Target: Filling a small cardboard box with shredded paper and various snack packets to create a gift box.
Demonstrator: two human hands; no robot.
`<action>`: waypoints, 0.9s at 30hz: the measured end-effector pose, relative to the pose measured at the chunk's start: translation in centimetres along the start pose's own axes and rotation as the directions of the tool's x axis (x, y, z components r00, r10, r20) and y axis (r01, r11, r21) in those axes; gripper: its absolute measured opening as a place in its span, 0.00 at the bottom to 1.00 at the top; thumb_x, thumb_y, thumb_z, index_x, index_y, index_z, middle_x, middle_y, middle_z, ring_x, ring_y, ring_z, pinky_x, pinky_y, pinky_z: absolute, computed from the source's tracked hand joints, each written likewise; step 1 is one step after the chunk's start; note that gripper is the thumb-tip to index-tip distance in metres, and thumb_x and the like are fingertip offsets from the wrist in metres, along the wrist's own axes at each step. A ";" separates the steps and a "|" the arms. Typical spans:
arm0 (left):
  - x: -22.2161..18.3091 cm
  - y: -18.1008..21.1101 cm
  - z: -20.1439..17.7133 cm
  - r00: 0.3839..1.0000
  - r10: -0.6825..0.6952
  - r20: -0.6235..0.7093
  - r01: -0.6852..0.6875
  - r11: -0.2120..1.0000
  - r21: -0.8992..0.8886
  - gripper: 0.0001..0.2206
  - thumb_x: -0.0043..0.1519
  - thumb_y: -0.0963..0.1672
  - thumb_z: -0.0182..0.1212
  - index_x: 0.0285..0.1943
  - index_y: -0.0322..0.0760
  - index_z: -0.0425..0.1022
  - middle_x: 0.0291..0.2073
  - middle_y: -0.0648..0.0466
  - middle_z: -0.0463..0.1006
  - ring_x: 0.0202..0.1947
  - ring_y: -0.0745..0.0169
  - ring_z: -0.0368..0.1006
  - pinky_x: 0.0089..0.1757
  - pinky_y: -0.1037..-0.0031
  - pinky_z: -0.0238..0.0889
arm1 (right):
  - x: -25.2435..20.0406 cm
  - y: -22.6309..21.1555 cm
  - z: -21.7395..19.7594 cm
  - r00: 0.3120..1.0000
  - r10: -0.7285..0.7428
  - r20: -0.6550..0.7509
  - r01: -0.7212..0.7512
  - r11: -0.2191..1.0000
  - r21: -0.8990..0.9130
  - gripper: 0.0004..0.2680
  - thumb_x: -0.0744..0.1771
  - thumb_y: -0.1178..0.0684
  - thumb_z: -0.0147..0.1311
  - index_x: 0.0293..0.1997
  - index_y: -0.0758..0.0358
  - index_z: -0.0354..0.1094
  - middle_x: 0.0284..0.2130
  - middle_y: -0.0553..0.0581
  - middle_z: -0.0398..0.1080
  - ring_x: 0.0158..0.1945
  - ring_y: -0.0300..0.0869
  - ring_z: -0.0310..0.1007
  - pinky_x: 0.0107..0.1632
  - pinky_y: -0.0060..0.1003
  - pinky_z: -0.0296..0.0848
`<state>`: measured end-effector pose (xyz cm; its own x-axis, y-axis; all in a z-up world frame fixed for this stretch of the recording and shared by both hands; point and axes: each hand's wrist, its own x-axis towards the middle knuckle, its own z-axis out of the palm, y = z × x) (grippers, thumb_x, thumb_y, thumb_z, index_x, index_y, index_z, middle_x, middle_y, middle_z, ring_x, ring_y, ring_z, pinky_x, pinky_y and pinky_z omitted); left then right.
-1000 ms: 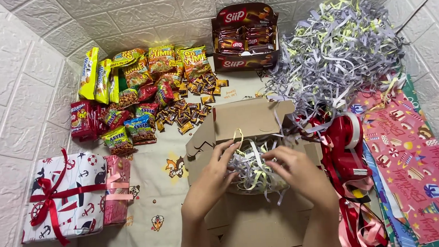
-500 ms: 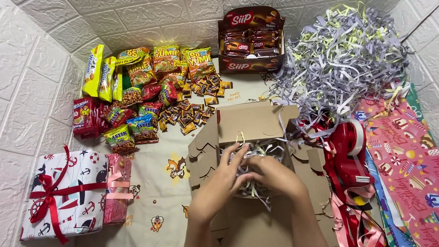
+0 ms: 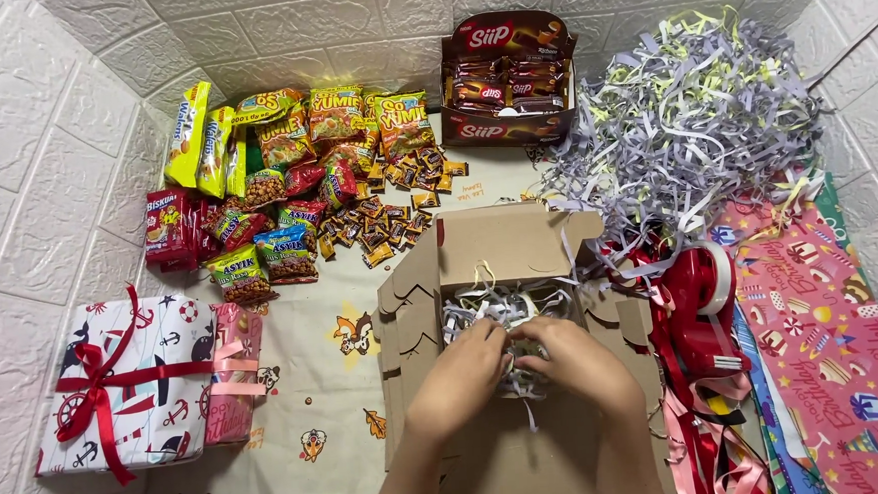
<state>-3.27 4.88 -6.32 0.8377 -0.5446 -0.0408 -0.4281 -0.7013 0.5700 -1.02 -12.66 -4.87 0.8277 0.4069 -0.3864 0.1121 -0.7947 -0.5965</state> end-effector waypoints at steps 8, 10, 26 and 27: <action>2.5 -1.7 6.8 0.951 -0.238 0.196 0.223 0.970 0.094 0.24 0.57 0.34 0.40 0.65 0.27 0.52 0.62 0.39 0.54 0.59 0.29 0.53 0.45 0.51 0.65 | 2.8 1.7 2.5 0.999 -0.048 -0.006 0.048 0.998 -0.039 0.15 0.62 0.66 0.41 0.52 0.62 0.65 0.41 0.63 0.73 0.42 0.51 0.75 0.41 0.43 0.68; 2.5 -1.8 6.5 0.950 -0.234 0.209 0.222 0.972 0.081 0.24 0.56 0.33 0.40 0.65 0.26 0.52 0.63 0.38 0.54 0.59 0.28 0.54 0.47 0.52 0.64 | 2.7 1.3 2.2 1.000 -0.018 0.007 0.018 0.999 -0.035 0.16 0.62 0.65 0.40 0.53 0.60 0.66 0.42 0.62 0.74 0.43 0.50 0.74 0.41 0.42 0.67; 2.2 -1.5 4.0 0.968 -0.178 0.178 0.187 0.982 -0.035 0.15 0.62 0.41 0.47 0.57 0.30 0.61 0.53 0.41 0.64 0.42 0.38 0.68 0.41 0.52 0.64 | 2.8 1.8 2.3 1.000 0.013 0.021 -0.012 0.999 -0.035 0.17 0.62 0.62 0.47 0.57 0.61 0.62 0.47 0.60 0.72 0.51 0.51 0.71 0.49 0.42 0.67; 2.2 -1.5 4.0 0.967 -0.179 0.179 0.188 0.982 -0.035 0.15 0.62 0.41 0.47 0.57 0.30 0.61 0.53 0.41 0.64 0.42 0.38 0.68 0.41 0.52 0.64 | 2.8 1.7 2.3 1.000 0.013 0.022 -0.012 0.999 -0.034 0.17 0.62 0.62 0.47 0.57 0.61 0.62 0.47 0.60 0.72 0.51 0.51 0.71 0.49 0.42 0.67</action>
<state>-2.12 2.86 -10.57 0.8264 -0.4838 -0.2882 -0.2508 -0.7744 0.5809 0.28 -11.86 -8.59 0.8171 0.4061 -0.4091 0.1209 -0.8147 -0.5672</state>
